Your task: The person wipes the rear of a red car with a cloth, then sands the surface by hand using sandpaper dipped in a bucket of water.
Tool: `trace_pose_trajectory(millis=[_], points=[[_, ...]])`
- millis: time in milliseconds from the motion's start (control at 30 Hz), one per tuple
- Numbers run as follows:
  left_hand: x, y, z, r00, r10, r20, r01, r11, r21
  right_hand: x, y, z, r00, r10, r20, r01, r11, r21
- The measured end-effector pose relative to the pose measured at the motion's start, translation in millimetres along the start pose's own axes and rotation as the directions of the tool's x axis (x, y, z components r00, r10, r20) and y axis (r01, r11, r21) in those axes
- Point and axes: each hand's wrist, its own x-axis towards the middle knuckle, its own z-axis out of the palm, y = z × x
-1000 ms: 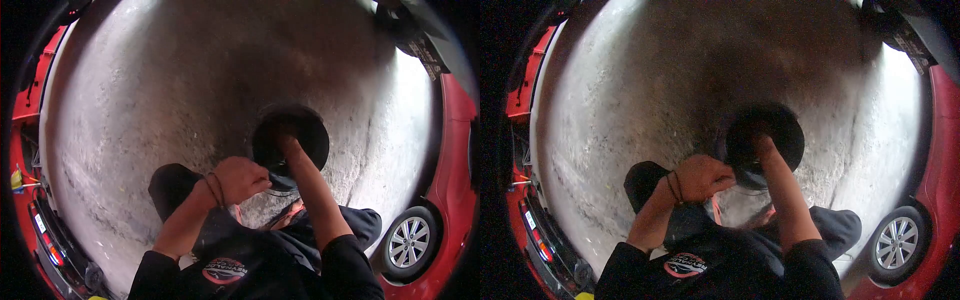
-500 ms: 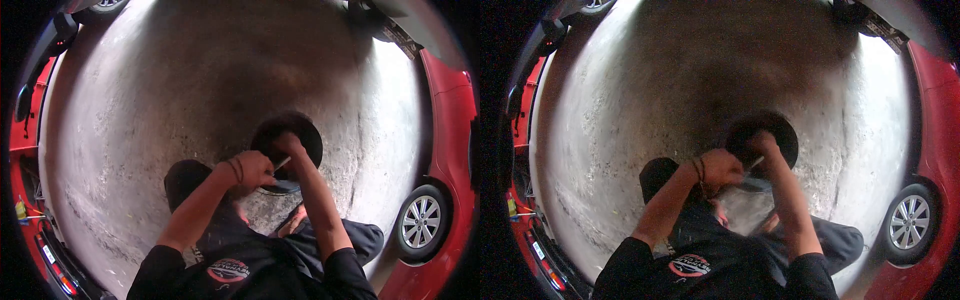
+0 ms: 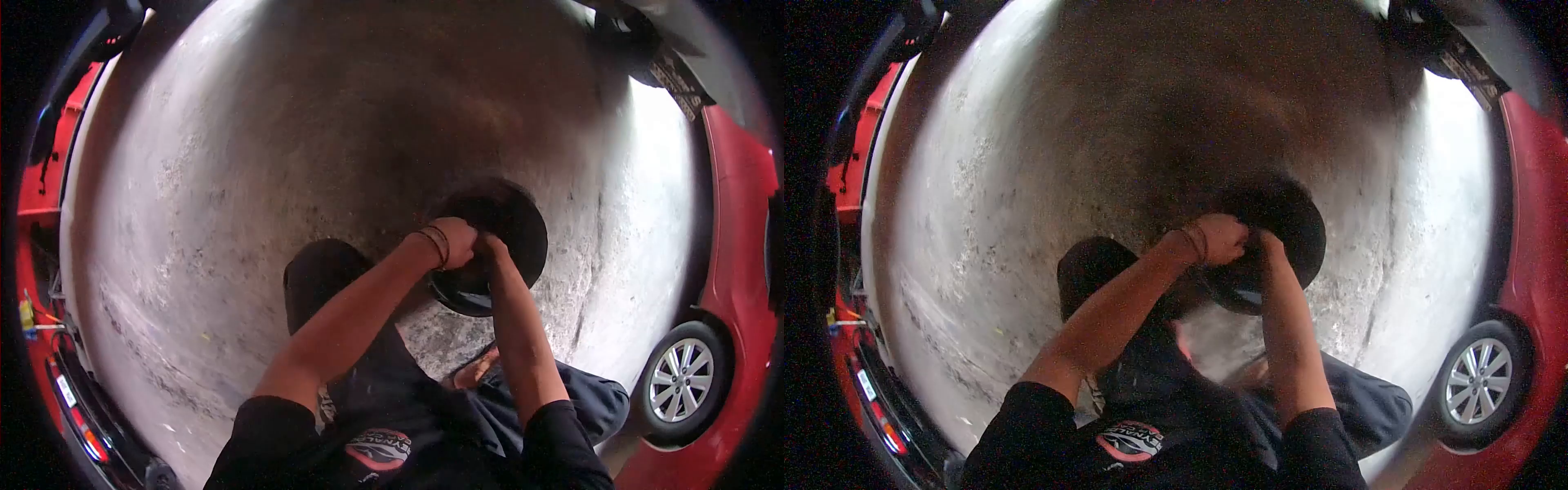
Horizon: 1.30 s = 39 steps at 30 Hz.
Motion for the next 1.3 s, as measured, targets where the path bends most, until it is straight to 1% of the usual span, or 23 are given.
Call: trace_pose_trajectory(millis=[67,100,167,200,267,300,400,500,567,667,700,767,800,867,900,967,1000,1067,1100,1167,1200,1267,1300], points=[[8.8,5.3,9.5,0.996,-0.031,0.08,0.03,0.999,0.013,2.0,7.9,3.0,0.992,-0.124,0.022,0.126,0.987,-0.099],[14.4,4.4,13.1,0.995,-0.082,0.056,0.082,0.997,0.003,3.1,14.0,5.0,0.983,-0.183,0.011,0.183,0.973,-0.143],[30.2,-0.3,16.9,0.984,-0.176,0.026,0.176,0.984,-0.017,-10.1,17.7,-0.3,0.974,-0.202,-0.103,0.192,0.977,-0.096],[34.4,-1.3,16.2,0.98,-0.2,0.012,0.201,0.978,-0.062,-21.4,20.9,-5.1,0.965,-0.174,-0.197,0.175,0.984,-0.011],[25.4,5.5,-5.2,0.971,-0.239,-0.002,0.236,0.961,-0.146,-77.6,-16.4,-52.2,0.903,0.026,-0.429,0.105,0.954,0.281],[25.5,6.3,-9.9,0.97,-0.24,0.033,0.242,0.962,-0.123,-95.3,-27.1,-66.1,0.842,0.152,-0.518,0.095,0.903,0.419],[25.6,7.7,-16.6,0.968,-0.223,0.115,0.229,0.972,-0.045,-122.0,-37.0,-86.0,0.727,0.217,-0.652,0.137,0.884,0.447],[20.8,12.9,-17.4,0.966,-0.184,0.18,0.185,0.983,0.009,-134.7,-47.7,-99.2,0.7,0.32,-0.638,0.045,0.872,0.487],[14.8,19.1,-17.4,0.956,-0.187,0.224,0.186,0.982,0.026,-146.0,-52.4,-107.5,0.664,0.407,-0.627,0.124,0.767,0.63],[17.4,21.5,-15.1,0.966,-0.235,0.105,0.239,0.971,-0.028,-139.9,-38.3,-99.0,0.656,0.468,-0.592,0.24,0.615,0.751],[19.4,20.7,-9.1,0.971,-0.24,-0.001,0.24,0.97,-0.035,-136.8,-29.2,-90.6,0.661,0.478,-0.578,0.273,0.564,0.779],[23.4,16.6,3.8,0.947,-0.244,-0.211,0.239,0.97,-0.046,-157.0,-42.3,-107.2,0.681,0.504,-0.531,0.236,0.536,0.811],[25.6,14.1,3.8,0.962,-0.229,-0.148,0.217,0.972,-0.092,-163.7,-48.5,-114.3,0.691,0.514,-0.509,0.22,0.521,0.825],[28.2,10.0,-3.8,0.981,-0.192,-0.028,0.183,0.965,-0.186,-165.9,-46.7,-114.9,0.739,0.475,-0.477,0.264,0.448,0.854],[30.7,7.1,-3.8,0.979,-0.203,-0.029,0.193,0.959,-0.21,-167.0,-44.3,-116.2,0.761,0.453,-0.464,0.285,0.41,0.866],[39.8,0.8,3.8,0.974,-0.222,-0.033,0.207,0.943,-0.26,-148.7,-21.6,-99.9,0.777,0.449,-0.441,0.245,0.43,0.869],[41.2,2.5,3.9,0.962,-0.26,-0.081,0.23,0.934,-0.274,-142.8,-13.1,-93.6,0.786,0.448,-0.426,0.222,0.439,0.871],[41.0,5.9,8.4,0.926,-0.339,-0.166,0.279,0.911,-0.302,-162.5,-32.3,-113.8,0.772,0.41,-0.485,0.212,0.554,0.805],[40.2,7.8,12.4,0.918,-0.343,-0.2,0.277,0.915,-0.295,-170.9,-41.1,-120.0,0.767,0.391,-0.508,0.204,0.603,0.772],[35.5,15.0,13.1,0.899,-0.35,-0.263,0.276,0.92,-0.279,-168.1,-41.6,-121.0,0.788,0.394,-0.473,0.183,0.583,0.792],[33.8,17.2,10.7,0.907,-0.347,-0.239,0.276,0.918,-0.286,-163.8,-40.7,-122.9,0.797,0.393,-0.459,0.176,0.576,0.798],[20.4,29.7,-11.8,0.921,-0.339,-0.19,0.273,0.913,-0.303,-156.1,-31.6,-124.8,0.851,0.38,-0.363,0.129,0.52,0.845],[21.0,28.9,-11.6,0.926,-0.313,-0.211,0.233,0.914,-0.333,-154.6,-26.8,-124.9,0.874,0.368,-0.317,0.104,0.495,0.862]])
